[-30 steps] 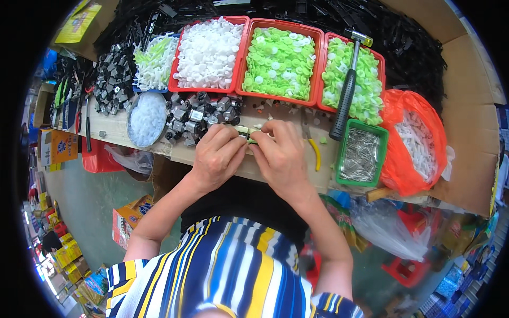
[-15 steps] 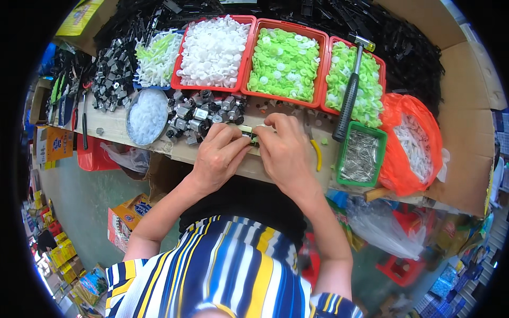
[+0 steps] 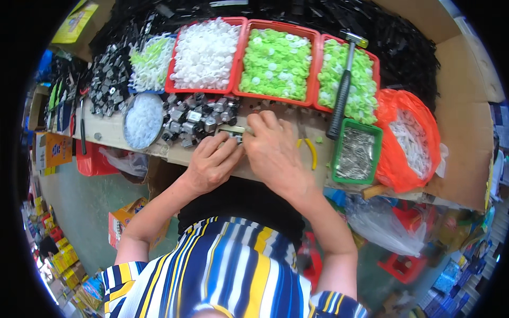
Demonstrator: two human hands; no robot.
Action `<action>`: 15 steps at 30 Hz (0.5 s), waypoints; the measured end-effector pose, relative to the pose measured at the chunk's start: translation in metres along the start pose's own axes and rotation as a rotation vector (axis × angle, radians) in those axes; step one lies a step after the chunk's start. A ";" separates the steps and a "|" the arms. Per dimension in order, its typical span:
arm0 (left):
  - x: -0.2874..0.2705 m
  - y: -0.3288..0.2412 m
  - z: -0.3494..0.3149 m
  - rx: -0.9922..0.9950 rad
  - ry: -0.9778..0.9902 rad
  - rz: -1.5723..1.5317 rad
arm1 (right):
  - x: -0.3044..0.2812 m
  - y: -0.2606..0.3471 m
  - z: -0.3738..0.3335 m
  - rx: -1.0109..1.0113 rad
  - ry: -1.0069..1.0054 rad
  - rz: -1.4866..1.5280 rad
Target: Assembling small plastic and metal components using manual tools and an assembly jig at a factory workbench.
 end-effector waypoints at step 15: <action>-0.008 0.005 -0.002 -0.025 0.027 -0.083 | -0.128 -0.119 -0.034 0.308 -0.323 -0.113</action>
Point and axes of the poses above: each hand's wrist, its own z-axis towards the middle knuckle, its own x-axis out of the palm, y = z × x, the point moved 6 cm from there along z, towards the middle knuckle, and after that the axes turned 3 degrees about -y, right-handed, at the moved point
